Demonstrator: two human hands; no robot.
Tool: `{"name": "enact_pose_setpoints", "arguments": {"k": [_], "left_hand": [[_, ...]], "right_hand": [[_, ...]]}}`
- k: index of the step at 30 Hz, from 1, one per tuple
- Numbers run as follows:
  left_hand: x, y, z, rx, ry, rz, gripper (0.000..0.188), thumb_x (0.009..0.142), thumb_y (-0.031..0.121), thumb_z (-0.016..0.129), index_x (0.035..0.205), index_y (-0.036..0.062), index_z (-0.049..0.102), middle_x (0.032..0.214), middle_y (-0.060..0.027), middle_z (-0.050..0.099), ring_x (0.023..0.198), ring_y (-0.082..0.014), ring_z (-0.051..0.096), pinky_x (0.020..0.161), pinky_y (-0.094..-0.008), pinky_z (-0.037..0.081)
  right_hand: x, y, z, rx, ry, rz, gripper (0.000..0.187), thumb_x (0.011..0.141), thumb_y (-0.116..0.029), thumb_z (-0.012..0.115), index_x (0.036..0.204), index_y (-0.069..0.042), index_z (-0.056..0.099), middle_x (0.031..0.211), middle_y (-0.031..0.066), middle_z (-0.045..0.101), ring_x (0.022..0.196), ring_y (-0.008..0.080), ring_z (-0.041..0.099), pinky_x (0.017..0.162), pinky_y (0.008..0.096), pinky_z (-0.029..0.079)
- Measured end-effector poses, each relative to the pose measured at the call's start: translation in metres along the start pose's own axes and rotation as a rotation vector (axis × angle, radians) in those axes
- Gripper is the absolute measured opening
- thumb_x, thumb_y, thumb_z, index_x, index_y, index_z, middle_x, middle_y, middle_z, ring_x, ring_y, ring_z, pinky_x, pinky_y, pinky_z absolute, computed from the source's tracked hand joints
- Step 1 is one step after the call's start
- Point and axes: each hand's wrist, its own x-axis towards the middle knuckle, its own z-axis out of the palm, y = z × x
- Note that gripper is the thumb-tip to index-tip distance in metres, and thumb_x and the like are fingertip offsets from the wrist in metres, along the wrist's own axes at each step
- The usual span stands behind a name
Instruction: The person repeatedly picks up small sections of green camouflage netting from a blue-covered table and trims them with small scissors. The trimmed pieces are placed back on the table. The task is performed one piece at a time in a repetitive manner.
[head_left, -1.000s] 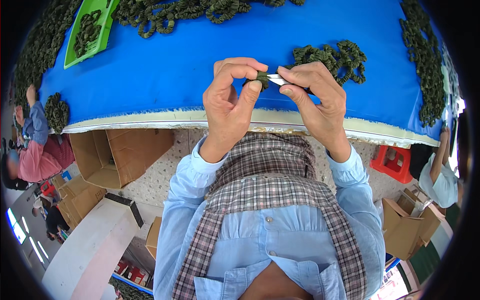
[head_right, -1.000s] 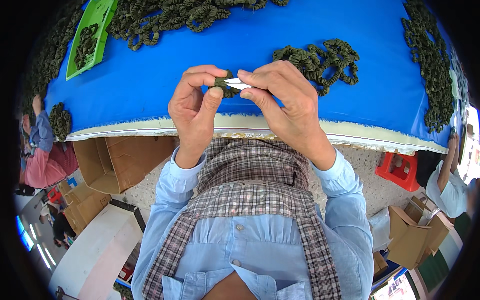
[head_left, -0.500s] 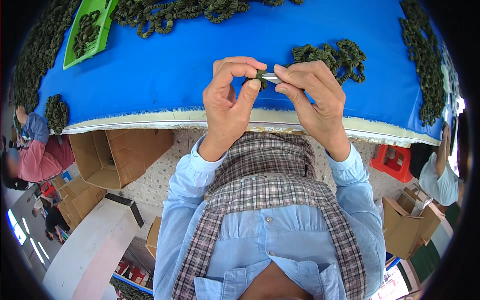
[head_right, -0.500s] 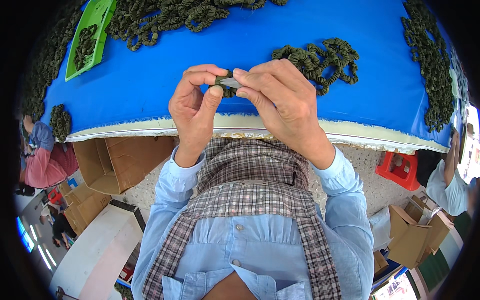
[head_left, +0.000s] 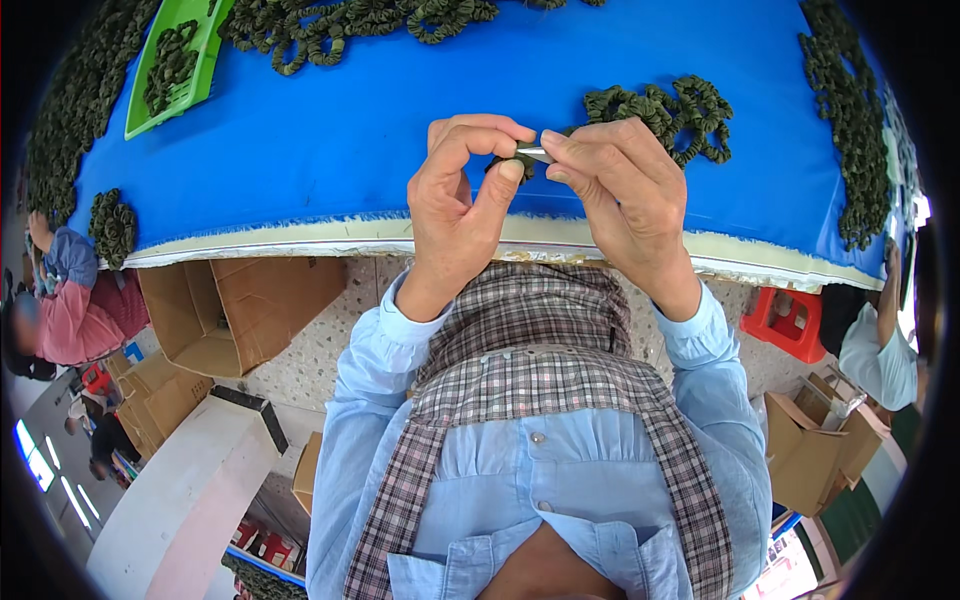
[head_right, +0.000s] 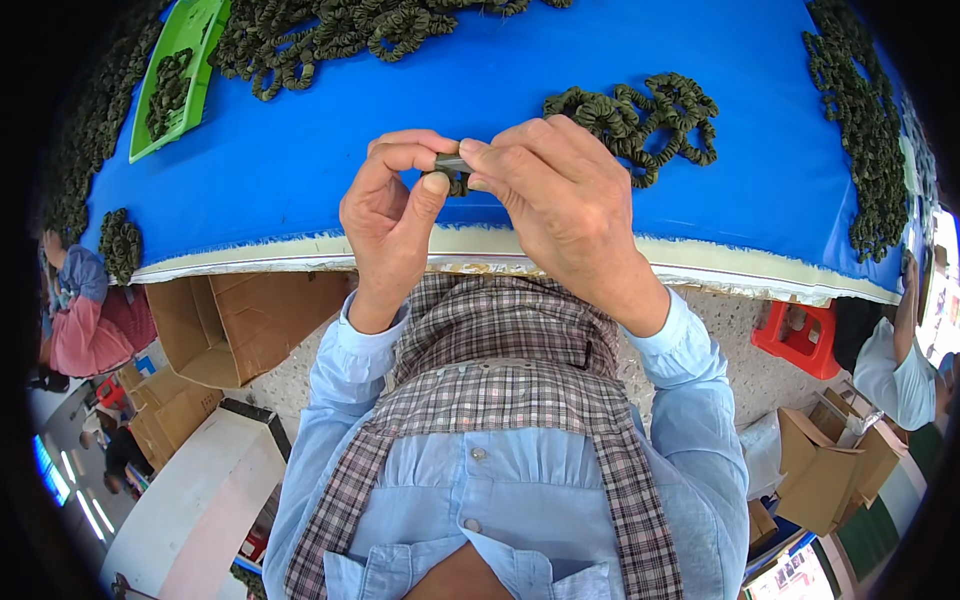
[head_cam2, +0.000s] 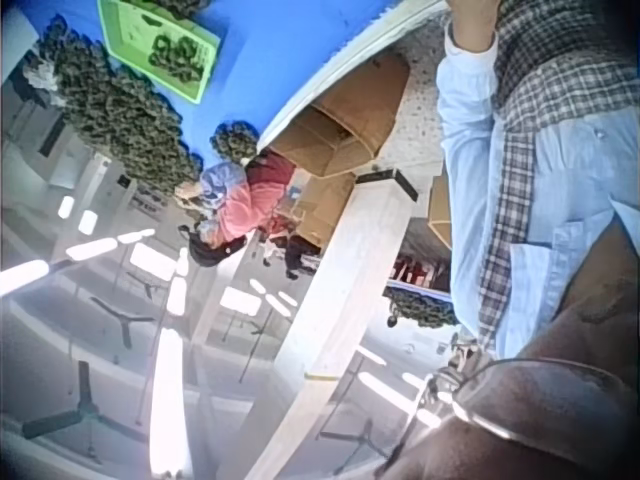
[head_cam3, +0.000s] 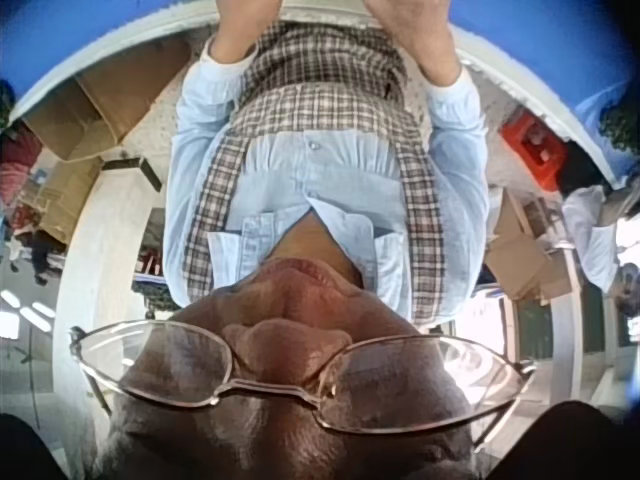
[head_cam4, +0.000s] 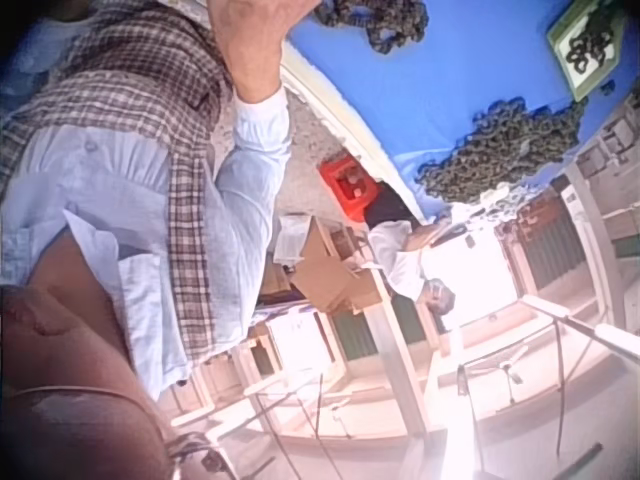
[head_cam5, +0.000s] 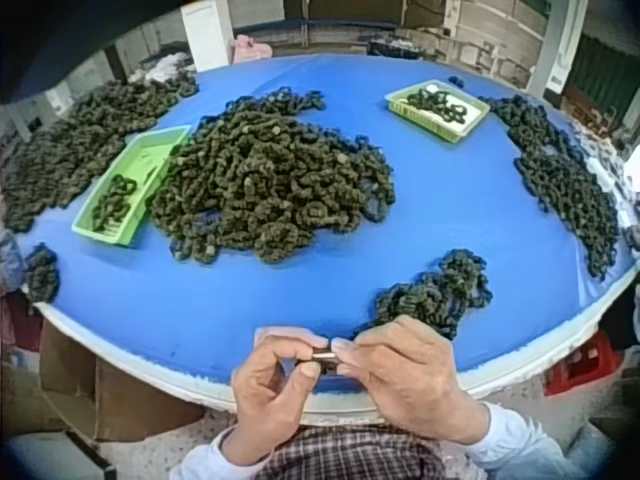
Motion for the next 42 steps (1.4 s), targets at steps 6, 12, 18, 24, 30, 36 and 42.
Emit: {"name": "enact_pose_setpoints", "arguments": {"k": [6, 12, 18, 24, 30, 36, 42], "left_hand": [[0.001, 0.006, -0.001, -0.215, -0.044, -0.148, 0.013, 0.091, 0.009, 0.068, 0.098, 0.0005, 0.062, 0.110, -0.0101, 0.060, 0.101, -0.0146, 0.052, 0.087, -0.0291, 0.045], [0.000, 0.001, 0.000, -0.258, -0.031, -0.164, 0.018, 0.091, 0.012, 0.068, 0.103, 0.0005, 0.060, 0.110, -0.0077, 0.057, 0.095, -0.0119, 0.053, 0.081, -0.0254, 0.045], [-0.003, 0.006, 0.004, 0.115, 0.063, 0.060, 0.025, 0.082, 0.010, 0.074, 0.103, 0.0048, 0.061, 0.100, -0.0050, 0.061, 0.093, -0.0169, 0.057, 0.087, -0.0319, 0.043], [-0.001, 0.010, 0.000, 0.559, 0.035, 0.134, 0.020, 0.078, 0.006, 0.072, 0.096, 0.0061, 0.064, 0.091, -0.0023, 0.063, 0.090, -0.0176, 0.057, 0.088, -0.0330, 0.038], [0.003, 0.009, -0.006, 0.141, -0.087, -0.105, 0.012, 0.087, 0.007, 0.068, 0.097, 0.0011, 0.062, 0.101, -0.0067, 0.062, 0.096, -0.0154, 0.056, 0.089, -0.0303, 0.043], [0.000, 0.007, 0.004, -0.418, -0.058, -0.148, 0.014, 0.092, 0.011, 0.067, 0.099, 0.0011, 0.059, 0.111, -0.0109, 0.061, 0.096, -0.0143, 0.057, 0.084, -0.0264, 0.046], [-0.002, 0.003, 0.002, -0.326, 0.031, -0.201, 0.015, 0.093, 0.010, 0.066, 0.100, -0.0002, 0.058, 0.113, -0.0125, 0.061, 0.088, -0.0102, 0.056, 0.070, -0.0220, 0.048]], "right_hand": [[0.005, -0.002, -0.006, 0.372, -0.091, 0.419, 0.024, 0.083, -0.012, 0.073, 0.105, -0.003, 0.068, 0.093, 0.0042, 0.058, 0.080, 0.0129, 0.056, 0.064, 0.0268, 0.045], [-0.004, 0.014, 0.010, 0.610, -0.109, 0.500, 0.020, 0.083, -0.011, 0.073, 0.100, -0.001, 0.068, 0.091, 0.0032, 0.055, 0.078, 0.0111, 0.051, 0.066, 0.0246, 0.041], [0.000, 0.008, 0.009, 0.403, -0.091, 0.422, 0.012, 0.083, -0.008, 0.070, 0.089, 0.001, 0.067, 0.078, 0.0033, 0.055, 0.067, 0.0103, 0.048, 0.057, 0.0268, 0.037], [0.004, 0.006, 0.006, 0.424, -0.128, 0.480, 0.013, 0.085, -0.011, 0.067, 0.081, 0.001, 0.064, 0.073, 0.0022, 0.053, 0.063, 0.0086, 0.045, 0.054, 0.0260, 0.034], [-0.001, 0.017, 0.013, 0.794, -0.148, 0.732, 0.027, 0.094, -0.026, 0.062, 0.080, -0.003, 0.066, 0.072, -0.0026, 0.056, 0.062, 0.0051, 0.043, 0.055, 0.0237, 0.033], [-0.016, 0.013, 0.026, 1.072, -0.223, 0.919, 0.034, 0.095, -0.037, 0.064, 0.100, -0.003, 0.070, 0.079, -0.0024, 0.058, 0.069, 0.0039, 0.047, 0.058, 0.0212, 0.036], [-0.005, -0.005, 0.018, 0.103, 0.032, 0.342, 0.038, 0.088, -0.014, 0.071, 0.121, 0.002, 0.063, 0.094, 0.0105, 0.059, 0.075, 0.0181, 0.056, 0.064, 0.0293, 0.047]]}}
